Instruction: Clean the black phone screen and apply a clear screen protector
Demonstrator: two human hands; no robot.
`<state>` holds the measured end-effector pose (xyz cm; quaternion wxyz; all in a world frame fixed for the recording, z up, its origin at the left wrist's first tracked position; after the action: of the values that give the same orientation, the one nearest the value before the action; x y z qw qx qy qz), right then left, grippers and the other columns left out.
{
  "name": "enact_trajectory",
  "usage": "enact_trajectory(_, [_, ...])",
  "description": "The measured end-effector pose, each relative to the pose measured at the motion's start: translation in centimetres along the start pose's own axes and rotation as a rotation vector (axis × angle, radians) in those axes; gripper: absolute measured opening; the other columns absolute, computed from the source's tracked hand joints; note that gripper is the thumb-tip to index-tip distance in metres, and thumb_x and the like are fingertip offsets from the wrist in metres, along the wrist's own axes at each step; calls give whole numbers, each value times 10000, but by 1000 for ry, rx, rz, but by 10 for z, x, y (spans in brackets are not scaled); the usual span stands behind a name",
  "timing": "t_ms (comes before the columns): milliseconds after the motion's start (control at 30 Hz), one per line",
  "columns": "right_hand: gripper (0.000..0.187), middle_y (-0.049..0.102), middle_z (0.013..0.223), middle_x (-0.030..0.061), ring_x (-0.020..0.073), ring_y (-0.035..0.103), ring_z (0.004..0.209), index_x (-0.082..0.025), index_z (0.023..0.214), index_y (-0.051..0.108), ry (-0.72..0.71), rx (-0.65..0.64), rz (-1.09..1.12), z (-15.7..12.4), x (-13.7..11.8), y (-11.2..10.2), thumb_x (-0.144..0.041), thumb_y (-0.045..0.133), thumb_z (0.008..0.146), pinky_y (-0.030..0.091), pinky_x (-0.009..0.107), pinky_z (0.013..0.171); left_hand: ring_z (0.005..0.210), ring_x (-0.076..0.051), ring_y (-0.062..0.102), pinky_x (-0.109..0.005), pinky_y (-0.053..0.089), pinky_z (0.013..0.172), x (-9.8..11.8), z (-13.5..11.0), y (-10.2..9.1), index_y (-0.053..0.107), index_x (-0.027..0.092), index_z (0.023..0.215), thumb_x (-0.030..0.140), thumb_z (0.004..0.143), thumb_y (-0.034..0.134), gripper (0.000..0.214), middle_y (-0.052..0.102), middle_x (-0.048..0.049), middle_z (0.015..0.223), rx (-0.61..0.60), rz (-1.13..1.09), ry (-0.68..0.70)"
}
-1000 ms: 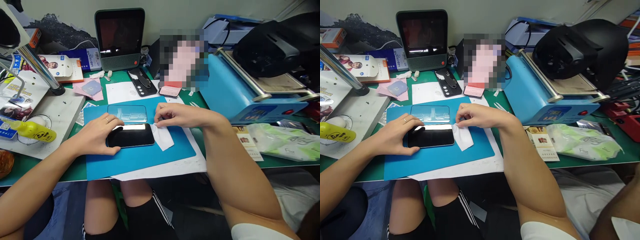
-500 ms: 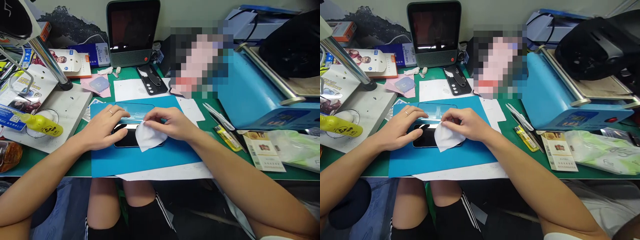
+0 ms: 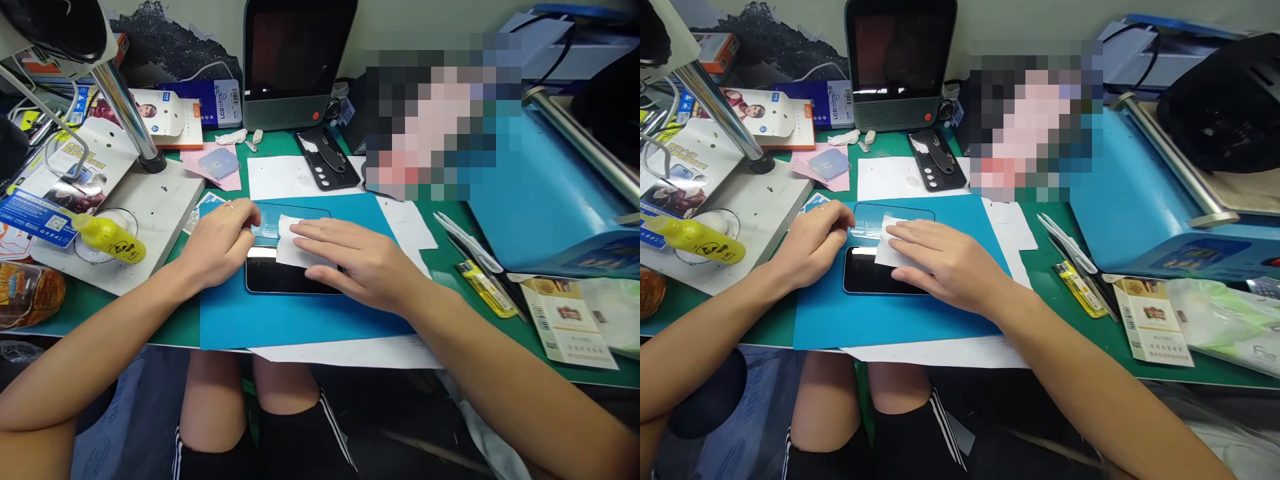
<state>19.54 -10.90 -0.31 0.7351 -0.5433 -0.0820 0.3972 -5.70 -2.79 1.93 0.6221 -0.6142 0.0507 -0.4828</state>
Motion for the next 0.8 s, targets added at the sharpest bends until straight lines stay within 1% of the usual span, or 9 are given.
enact_trajectory(100, [880, 382, 1702, 229, 381, 402, 1585, -73, 1654, 373, 14, -237, -92, -11, -16, 8, -693, 444, 1034, 469, 608, 1234, 834, -238, 621, -385, 451, 764, -2, -1, 3, 536, 214, 911, 210, 902, 382, 155, 683, -57, 895, -20, -13, 23])
enact_trajectory(167, [1020, 299, 1723, 271, 407, 337, 1609, -4, 1673, 268, -27, -315, -154, -18, -34, 12, -758, 420, 1002, 466, 619, 1227, 826, -240, 623, -384, 447, 756, -2, -1, 5, 534, 216, 897, 208, 894, 377, 158, 689, -58, 881, -23, -11, 24])
enact_trajectory(267, [1067, 302, 1728, 254, 384, 331, 1615, -22, 1707, 131, -112, -337, -184, -25, -64, 14, -770, 411, 999, 481, 571, 1227, 834, -242, 629, -387, 449, 762, -2, -1, 8, 540, 218, 894, 209, 891, 377, 163, 701, -61, 888, -25, -5, 25])
enact_trajectory(367, [1068, 287, 1740, 235, 365, 299, 1629, -40, 1716, 24, -99, -298, -208, -21, -81, 16, -758, 388, 1015, 460, 548, 1249, 854, -245, 635, -389, 458, 772, -2, -2, 9, 546, 220, 900, 209, 898, 371, 175, 711, -68, 912, -21, 2, 16])
enact_trajectory(467, [1058, 222, 1749, 265, 378, 212, 1647, -12, 1710, 26, -12, -282, -239, -3, -82, 27, -721, 418, 1029, 391, 566, 1292, 864, -247, 636, -392, 466, 782, -3, -2, 8, 553, 220, 910, 204, 909, 359, 195, 715, -72, 930, -11, 9, 1])
enact_trajectory(567, [1078, 178, 1740, 310, 398, 174, 1648, 43, 1691, 97, 66, -348, -194, 19, -79, 44, -736, 421, 1021, 331, 590, 1314, 872, -253, 638, -396, 466, 784, -3, -3, 7, 561, 220, 919, 203, 910, 364, 199, 718, -76, 937, -11, 16, -10])
enact_trajectory(633, [1111, 127, 1746, 316, 406, 140, 1652, 57, 1683, 135, 130, -370, -152, 26, -80, 52, -772, 419, 1000, 285, 594, 1331, 880, -261, 641, -401, 463, 783, -3, -3, 7, 568, 219, 927, 208, 911, 371, 198, 723, -80, 941, -20, 22, -14])
enact_trajectory(700, [1131, 90, 1754, 308, 401, 110, 1658, 46, 1690, 120, 158, -364, -123, 23, -86, 56, -786, 429, 989, 259, 588, 1339, 881, -267, 643, -405, 461, 782, -3, -3, 8, 574, 216, 936, 209, 916, 370, 206, 728, -83, 943, -33, 26, -18])
enact_trajectory(800, [1119, 85, 1765, 281, 383, 87, 1664, -12, 1711, 18, 127, -344, -118, 4, -95, 54, -762, 445, 999, 278, 599, 1330, 877, -270, 649, -405, 457, 773, -3, -3, 8, 584, 212, 940, 208, 927, 367, 217, 736, -83, 945, -52, 35, -27])
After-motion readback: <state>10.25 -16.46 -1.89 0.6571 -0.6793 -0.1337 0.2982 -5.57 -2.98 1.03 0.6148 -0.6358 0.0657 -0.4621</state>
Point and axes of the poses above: each hand's wrist, its own z-axis towards the middle knuckle, its own y-axis out of the palm, x = y × z, the point moved 1 cm from there along z, towards the middle knuckle
